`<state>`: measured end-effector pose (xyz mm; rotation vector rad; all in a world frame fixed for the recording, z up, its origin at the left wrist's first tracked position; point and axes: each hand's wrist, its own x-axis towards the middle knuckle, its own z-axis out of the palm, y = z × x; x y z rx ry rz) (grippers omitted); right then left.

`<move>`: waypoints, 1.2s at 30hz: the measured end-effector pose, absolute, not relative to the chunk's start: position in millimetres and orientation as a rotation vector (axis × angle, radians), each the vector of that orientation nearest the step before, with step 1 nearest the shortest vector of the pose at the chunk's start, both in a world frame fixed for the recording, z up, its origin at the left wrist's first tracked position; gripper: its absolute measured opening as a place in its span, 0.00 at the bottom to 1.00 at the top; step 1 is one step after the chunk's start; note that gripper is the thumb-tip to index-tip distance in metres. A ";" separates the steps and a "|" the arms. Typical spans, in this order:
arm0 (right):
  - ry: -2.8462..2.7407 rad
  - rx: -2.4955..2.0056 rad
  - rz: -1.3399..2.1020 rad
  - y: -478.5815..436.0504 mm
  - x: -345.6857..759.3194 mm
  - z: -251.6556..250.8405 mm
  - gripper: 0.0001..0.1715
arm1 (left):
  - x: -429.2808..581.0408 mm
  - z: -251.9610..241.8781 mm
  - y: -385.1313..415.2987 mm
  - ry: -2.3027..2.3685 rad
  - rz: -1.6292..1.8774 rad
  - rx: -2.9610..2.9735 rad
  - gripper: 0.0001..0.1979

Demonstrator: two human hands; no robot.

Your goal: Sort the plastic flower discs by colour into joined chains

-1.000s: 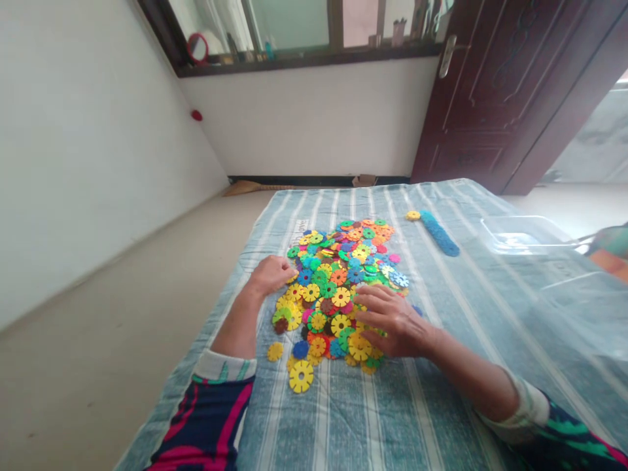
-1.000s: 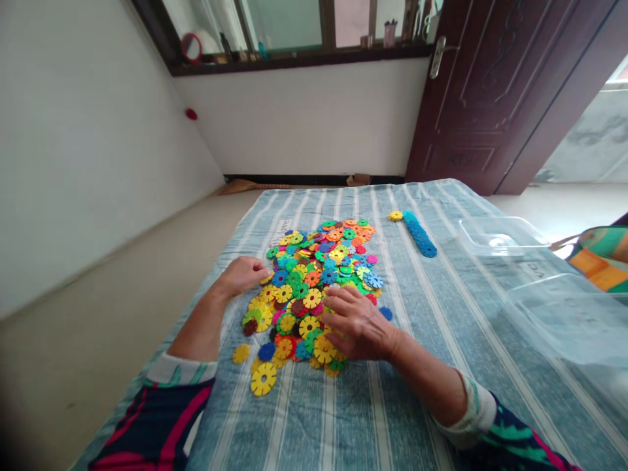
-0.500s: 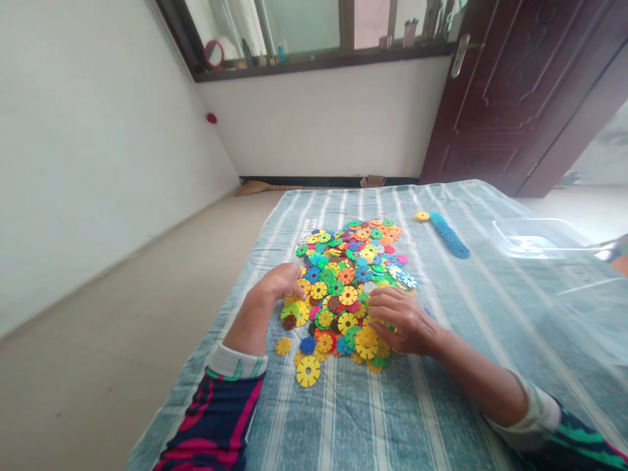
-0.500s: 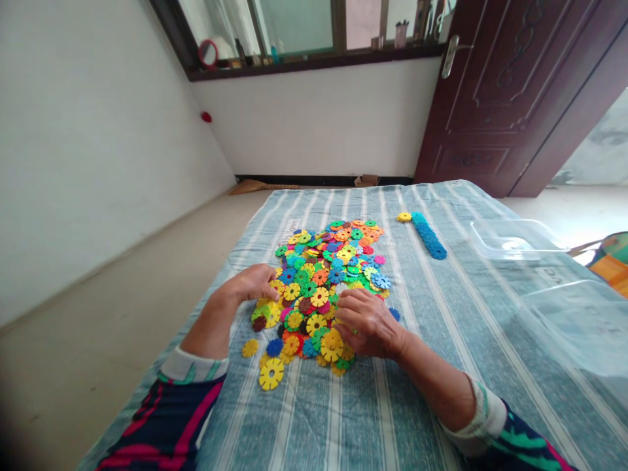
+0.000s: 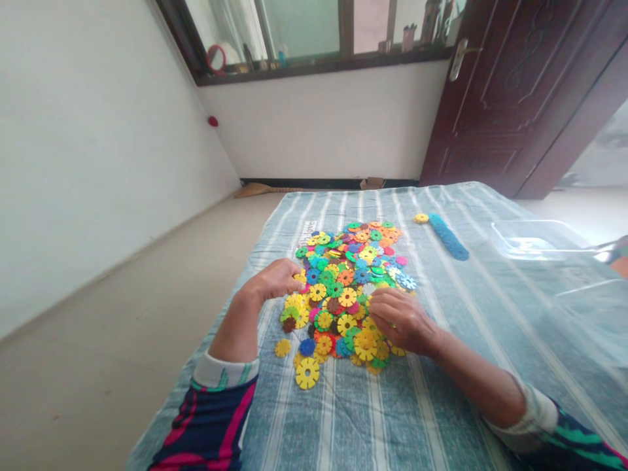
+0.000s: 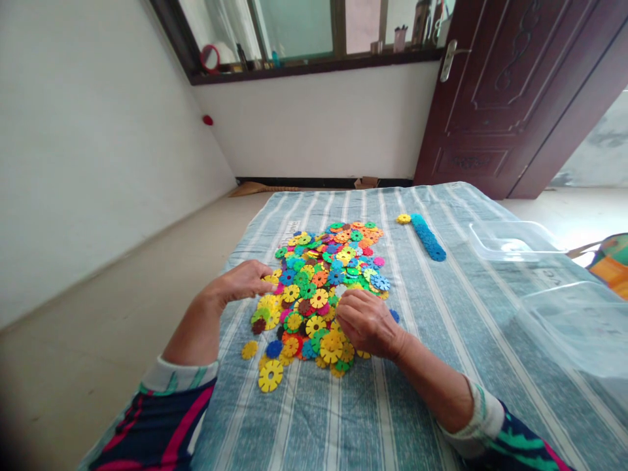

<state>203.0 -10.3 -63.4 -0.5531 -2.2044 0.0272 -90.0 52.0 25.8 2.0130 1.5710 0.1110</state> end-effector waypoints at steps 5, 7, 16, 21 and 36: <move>-2.162 -0.632 -0.150 -13.0 202.1 -63.6 0.16 | -41.7 26.8 35.0 1.321 0.070 2.164 0.16; -2.176 -0.654 -0.196 -14.6 201.3 -65.4 0.21 | -19.6 24.1 26.8 1.268 0.072 2.209 0.17; -2.178 -0.626 -0.160 -21.9 191.9 -60.7 0.27 | 24.6 -0.8 6.3 1.207 0.242 2.055 0.07; -2.167 -0.683 -0.184 -18.9 197.5 -65.1 0.24 | -0.9 17.7 14.0 1.193 0.140 2.051 0.11; -2.061 -0.807 -0.184 -8.8 204.4 -76.7 0.20 | -84.7 10.0 54.3 1.867 -0.267 2.041 0.11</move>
